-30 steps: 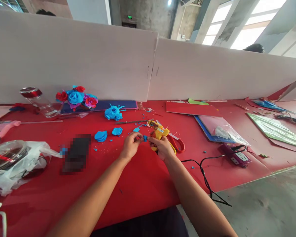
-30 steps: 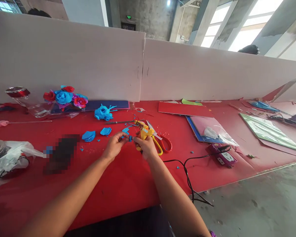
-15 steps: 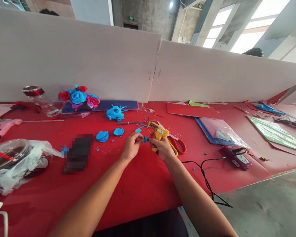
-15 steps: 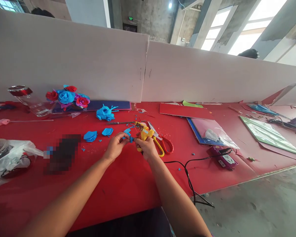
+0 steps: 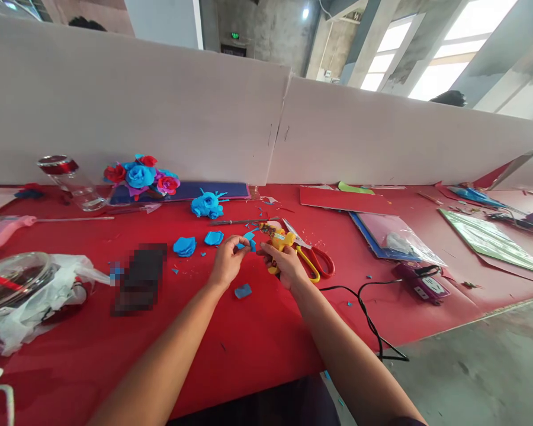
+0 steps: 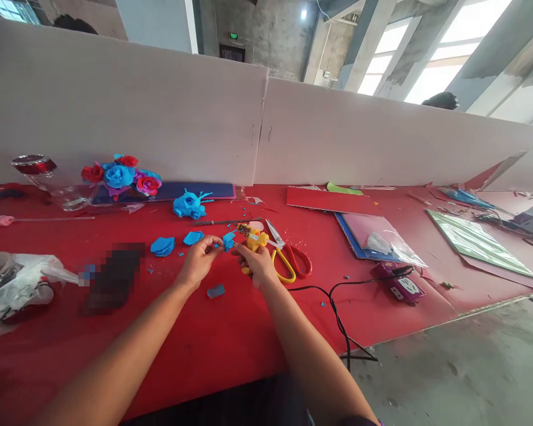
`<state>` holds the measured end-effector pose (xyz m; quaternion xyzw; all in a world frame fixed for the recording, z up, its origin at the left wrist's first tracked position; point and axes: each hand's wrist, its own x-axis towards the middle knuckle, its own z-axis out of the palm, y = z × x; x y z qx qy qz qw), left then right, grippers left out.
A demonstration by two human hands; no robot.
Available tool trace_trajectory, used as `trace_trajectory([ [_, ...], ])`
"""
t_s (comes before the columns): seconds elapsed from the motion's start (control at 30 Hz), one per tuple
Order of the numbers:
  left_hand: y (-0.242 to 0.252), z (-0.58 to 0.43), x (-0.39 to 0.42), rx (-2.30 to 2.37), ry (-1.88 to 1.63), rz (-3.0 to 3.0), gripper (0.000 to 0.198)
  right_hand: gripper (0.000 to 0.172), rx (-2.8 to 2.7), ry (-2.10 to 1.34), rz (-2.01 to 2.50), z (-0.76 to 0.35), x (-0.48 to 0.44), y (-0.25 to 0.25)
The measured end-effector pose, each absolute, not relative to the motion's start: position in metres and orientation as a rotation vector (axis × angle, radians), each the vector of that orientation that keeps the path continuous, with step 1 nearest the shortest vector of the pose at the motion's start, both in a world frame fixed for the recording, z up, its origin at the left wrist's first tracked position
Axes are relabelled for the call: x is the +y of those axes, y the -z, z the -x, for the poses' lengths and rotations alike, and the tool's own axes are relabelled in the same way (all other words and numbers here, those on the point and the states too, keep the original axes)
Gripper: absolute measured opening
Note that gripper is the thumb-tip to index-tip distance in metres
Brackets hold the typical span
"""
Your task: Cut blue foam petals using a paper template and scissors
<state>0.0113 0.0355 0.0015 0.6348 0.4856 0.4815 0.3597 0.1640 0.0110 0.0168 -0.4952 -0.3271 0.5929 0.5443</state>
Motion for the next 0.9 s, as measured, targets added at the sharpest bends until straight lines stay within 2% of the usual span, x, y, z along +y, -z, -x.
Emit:
trace_trajectory([
  [0.13, -0.01, -0.004, 0.031, 1.257, -1.228, -1.581, 0.01, 0.026, -0.704, -1.349, 1.13, -0.17, 0.014, -0.012],
  [0.27, -0.012, -0.001, 0.023, 1.194, -1.051, -1.878, 0.007, 0.029, -0.648, -1.37, 1.119, -0.182, 0.013, -0.009],
  [0.37, -0.006, 0.001, 0.012, 1.095, -0.94, -2.051, 0.014, 0.028, -0.639, -1.368, 1.127, -0.188, 0.012, -0.009],
  [0.5, 0.006, 0.013, -0.013, 1.283, -0.795, -2.093, 0.016, 0.025, -0.633, -1.332, 1.152, -0.195, 0.012, -0.009],
  [0.63, 0.014, 0.02, -0.021, 1.391, -0.606, -2.122, 0.005, 0.025, -0.706, -1.234, 1.2, -0.203, 0.012, -0.009],
  [0.77, 0.002, 0.005, 0.011, 1.611, -0.64, -2.156, 0.013, 0.026, -0.863, -1.199, 1.304, -0.206, 0.012, -0.006],
  [0.9, -0.011, -0.025, 0.029, 1.696, -0.759, -2.2, 0.032, 0.025, -0.818, -1.211, 1.292, -0.207, 0.013, -0.005],
])
